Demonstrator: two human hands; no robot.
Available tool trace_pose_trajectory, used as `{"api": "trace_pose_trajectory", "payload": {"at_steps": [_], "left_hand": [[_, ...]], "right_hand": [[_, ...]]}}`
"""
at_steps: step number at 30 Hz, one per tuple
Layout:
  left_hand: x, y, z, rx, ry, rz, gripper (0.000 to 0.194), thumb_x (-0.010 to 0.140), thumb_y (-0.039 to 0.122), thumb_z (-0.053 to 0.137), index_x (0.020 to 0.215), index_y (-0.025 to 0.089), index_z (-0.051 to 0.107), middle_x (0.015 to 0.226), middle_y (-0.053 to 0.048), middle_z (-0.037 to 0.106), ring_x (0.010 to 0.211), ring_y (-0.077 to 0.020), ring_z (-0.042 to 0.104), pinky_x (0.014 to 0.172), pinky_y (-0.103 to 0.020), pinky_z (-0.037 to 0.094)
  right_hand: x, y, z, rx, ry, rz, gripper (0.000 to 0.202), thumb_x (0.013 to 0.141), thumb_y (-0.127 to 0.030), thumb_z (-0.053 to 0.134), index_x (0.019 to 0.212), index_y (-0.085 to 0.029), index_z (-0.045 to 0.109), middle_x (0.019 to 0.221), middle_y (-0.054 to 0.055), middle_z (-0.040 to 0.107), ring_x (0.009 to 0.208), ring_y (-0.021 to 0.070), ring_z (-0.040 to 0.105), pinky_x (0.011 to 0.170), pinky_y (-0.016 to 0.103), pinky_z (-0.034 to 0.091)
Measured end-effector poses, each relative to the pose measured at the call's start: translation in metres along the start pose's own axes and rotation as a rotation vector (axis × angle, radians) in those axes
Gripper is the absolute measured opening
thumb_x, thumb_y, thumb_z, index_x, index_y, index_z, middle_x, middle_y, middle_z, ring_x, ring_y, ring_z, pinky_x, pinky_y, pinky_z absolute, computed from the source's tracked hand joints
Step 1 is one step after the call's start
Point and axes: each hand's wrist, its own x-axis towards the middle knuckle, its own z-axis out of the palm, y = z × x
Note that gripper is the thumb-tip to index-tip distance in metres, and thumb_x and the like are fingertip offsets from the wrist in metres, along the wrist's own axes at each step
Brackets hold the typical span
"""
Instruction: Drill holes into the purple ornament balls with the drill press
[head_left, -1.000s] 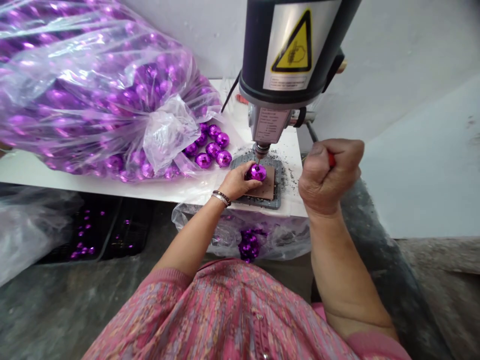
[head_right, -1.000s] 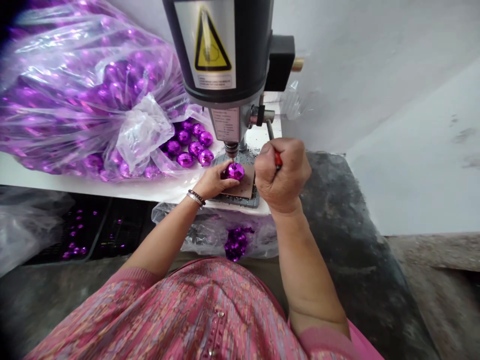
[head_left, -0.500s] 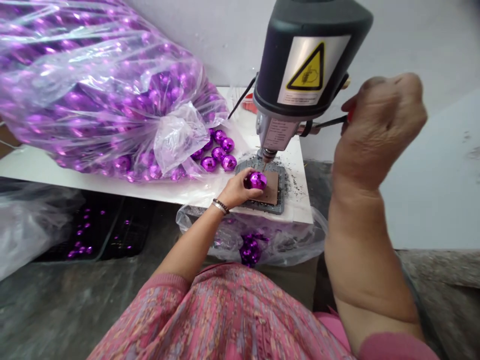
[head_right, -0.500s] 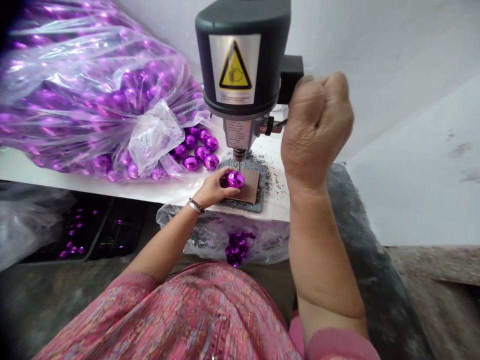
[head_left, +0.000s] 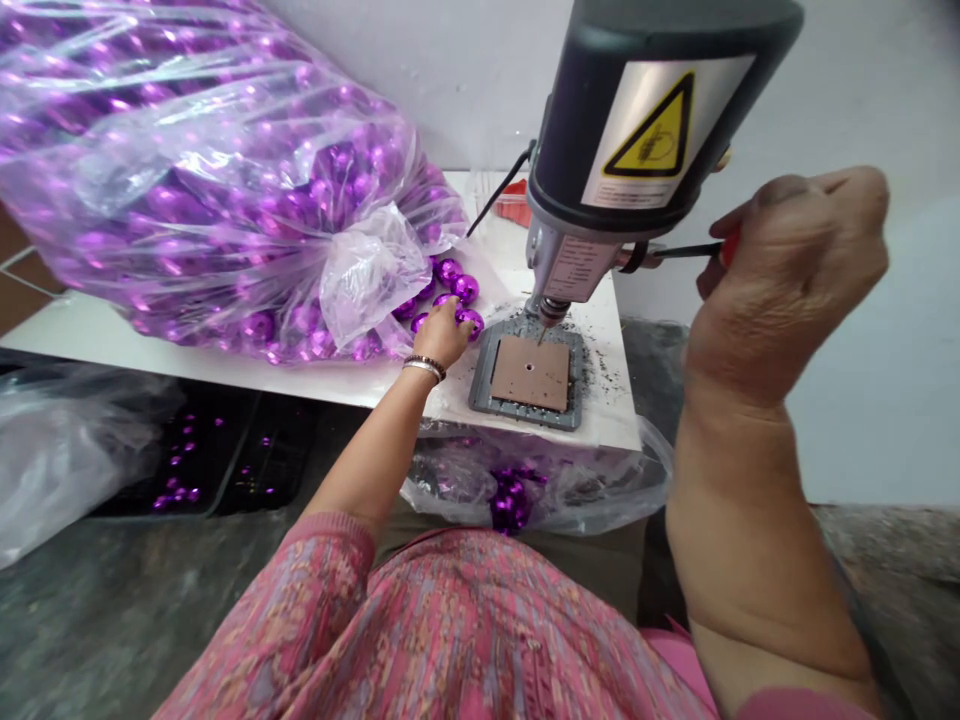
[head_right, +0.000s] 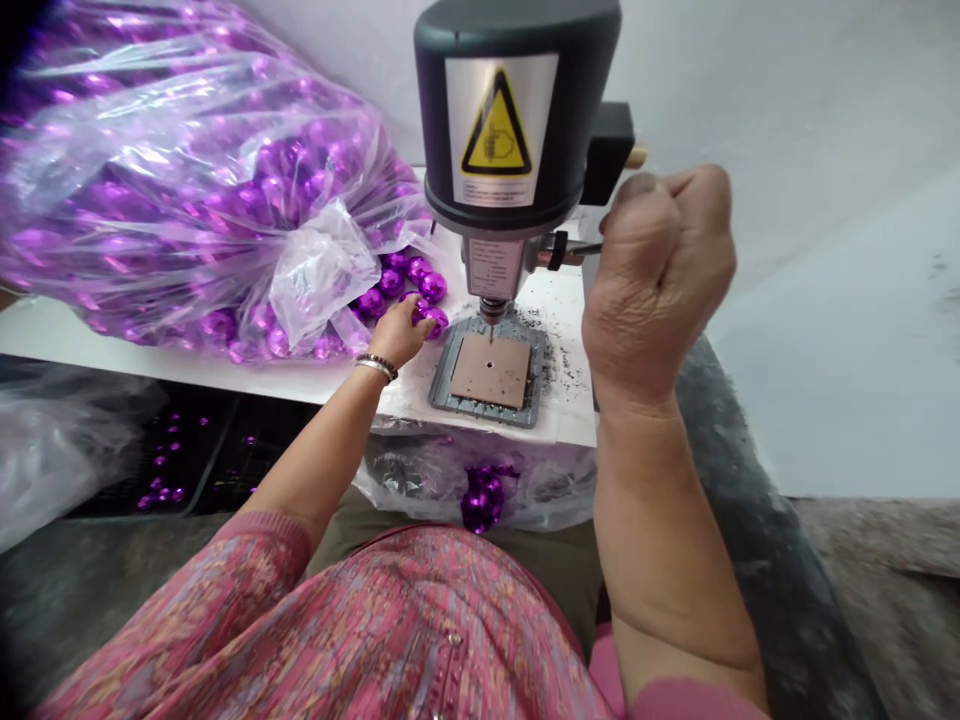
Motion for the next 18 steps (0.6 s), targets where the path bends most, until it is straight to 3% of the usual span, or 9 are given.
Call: {"api": "trace_pose_trajectory", "payload": {"at_steps": [3, 6, 10, 13, 15, 18], "left_hand": [[0.009, 0.000, 0.009, 0.053, -0.071, -0.031, 0.038, 0.088, 0.034, 0.068, 0.118, 0.011, 0.067, 0.126, -0.025, 0.067, 0.120, -0.0368, 0.063, 0.105, -0.049, 0.047], [0.007, -0.005, 0.018, 0.010, -0.054, -0.022, 0.042, 0.080, 0.028, 0.075, 0.118, 0.013, 0.064, 0.124, -0.021, 0.067, 0.115, -0.0326, 0.063, 0.104, -0.046, 0.048], [-0.008, -0.010, 0.019, -0.164, -0.001, -0.068, 0.062, 0.073, 0.022, 0.078, 0.130, 0.015, 0.055, 0.113, -0.014, 0.069, 0.106, -0.0279, 0.067, 0.098, -0.042, 0.051], [-0.024, -0.004, 0.013, -0.400, 0.024, 0.025, 0.071, 0.076, 0.024, 0.077, 0.140, 0.018, 0.048, 0.128, -0.014, 0.065, 0.113, -0.0239, 0.066, 0.101, -0.037, 0.052], [-0.034, 0.004, 0.008, -0.563, -0.093, 0.095, 0.071, 0.078, 0.026, 0.074, 0.144, 0.021, 0.047, 0.136, -0.012, 0.063, 0.117, -0.0220, 0.065, 0.102, -0.035, 0.053], [-0.042, 0.016, 0.006, -0.695, -0.298, 0.067, 0.060, 0.080, 0.031, 0.072, 0.137, 0.020, 0.056, 0.131, -0.011, 0.067, 0.110, -0.0218, 0.067, 0.093, -0.034, 0.057]], "right_hand": [[-0.003, -0.003, -0.001, 0.007, -0.004, -0.010, 0.029, 0.096, -0.036, 0.040, 0.075, -0.016, 0.038, 0.066, -0.006, 0.041, 0.057, -0.0037, 0.036, 0.064, 0.020, 0.031], [-0.004, -0.004, 0.001, 0.067, 0.007, 0.011, 0.026, 0.095, -0.033, 0.042, 0.075, -0.016, 0.040, 0.065, -0.006, 0.044, 0.056, -0.0037, 0.038, 0.062, 0.018, 0.032], [-0.004, -0.003, 0.004, 0.136, 0.066, -0.006, 0.024, 0.093, -0.026, 0.040, 0.071, -0.017, 0.037, 0.061, -0.006, 0.040, 0.051, -0.0013, 0.034, 0.058, 0.020, 0.032], [-0.005, 0.000, 0.004, 0.095, 0.051, -0.016, 0.025, 0.094, -0.028, 0.040, 0.072, -0.017, 0.038, 0.064, -0.006, 0.040, 0.054, -0.0017, 0.035, 0.062, 0.021, 0.033], [-0.003, 0.001, 0.004, 0.035, 0.035, -0.032, 0.027, 0.096, -0.029, 0.038, 0.073, -0.017, 0.037, 0.065, -0.006, 0.037, 0.055, -0.0019, 0.034, 0.064, 0.021, 0.032], [0.005, -0.004, 0.005, 0.000, 0.014, -0.035, 0.027, 0.097, -0.025, 0.035, 0.071, -0.018, 0.031, 0.061, -0.006, 0.032, 0.054, -0.0003, 0.030, 0.062, 0.022, 0.026]]}}
